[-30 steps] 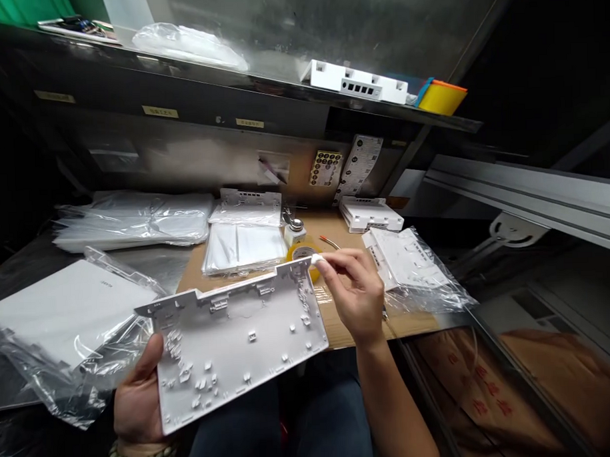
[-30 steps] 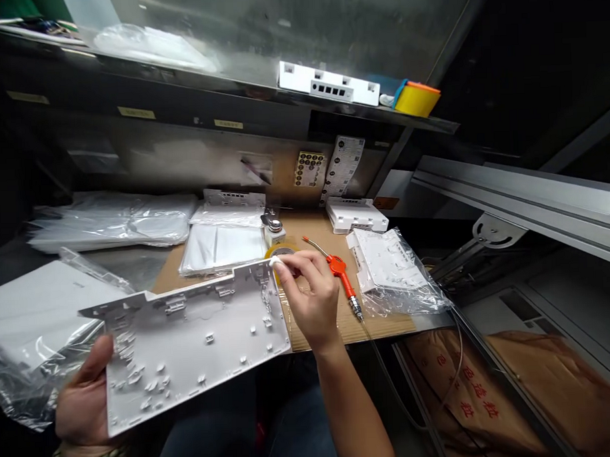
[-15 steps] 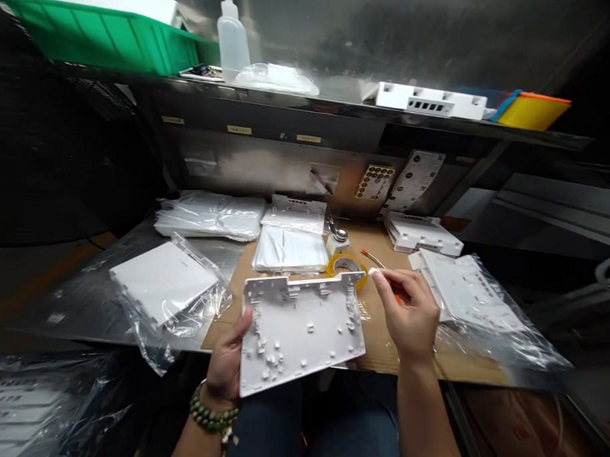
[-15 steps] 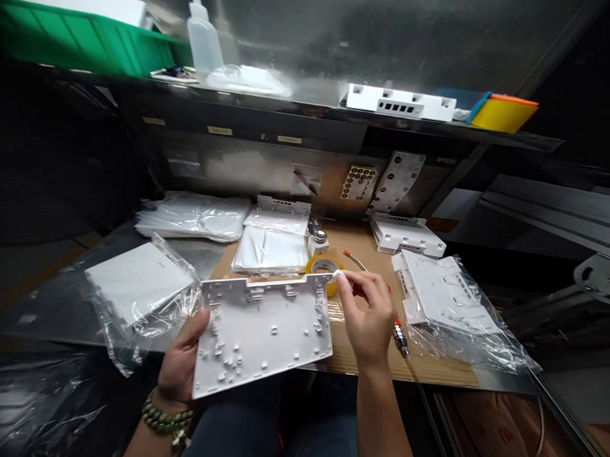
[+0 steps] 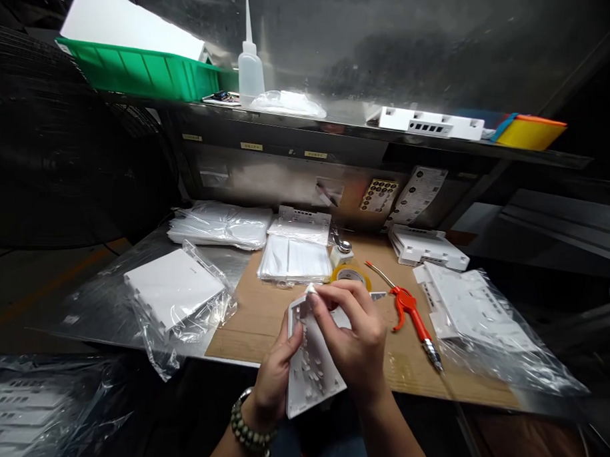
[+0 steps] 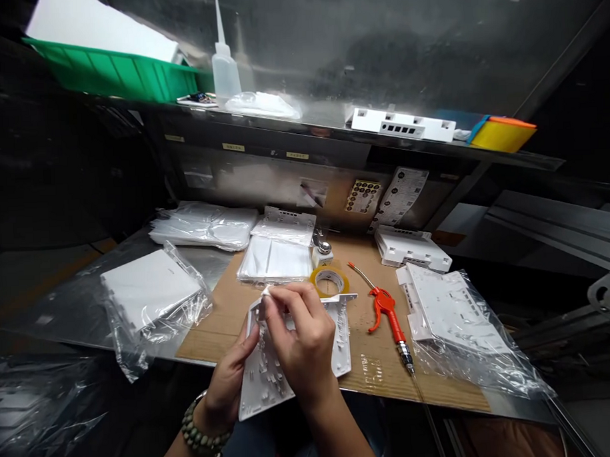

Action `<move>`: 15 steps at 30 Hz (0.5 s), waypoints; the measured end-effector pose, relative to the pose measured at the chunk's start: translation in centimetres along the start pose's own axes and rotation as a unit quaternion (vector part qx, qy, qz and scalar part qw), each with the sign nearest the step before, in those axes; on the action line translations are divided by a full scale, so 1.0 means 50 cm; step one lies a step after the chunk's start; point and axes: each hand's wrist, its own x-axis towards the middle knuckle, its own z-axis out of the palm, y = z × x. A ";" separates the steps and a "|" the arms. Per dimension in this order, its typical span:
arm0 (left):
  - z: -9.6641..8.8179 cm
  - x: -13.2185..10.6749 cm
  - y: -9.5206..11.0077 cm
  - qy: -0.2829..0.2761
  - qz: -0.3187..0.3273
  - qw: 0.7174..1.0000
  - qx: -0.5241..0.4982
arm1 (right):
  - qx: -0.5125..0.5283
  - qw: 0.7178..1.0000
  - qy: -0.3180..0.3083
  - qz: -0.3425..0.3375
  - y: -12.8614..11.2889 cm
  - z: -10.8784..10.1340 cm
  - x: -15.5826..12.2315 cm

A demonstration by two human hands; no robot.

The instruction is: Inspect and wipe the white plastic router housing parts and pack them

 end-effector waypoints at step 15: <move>-0.118 -0.060 0.216 -0.099 0.029 0.992 -0.075 | -0.240 0.932 -0.080 0.260 0.368 -0.080 0.003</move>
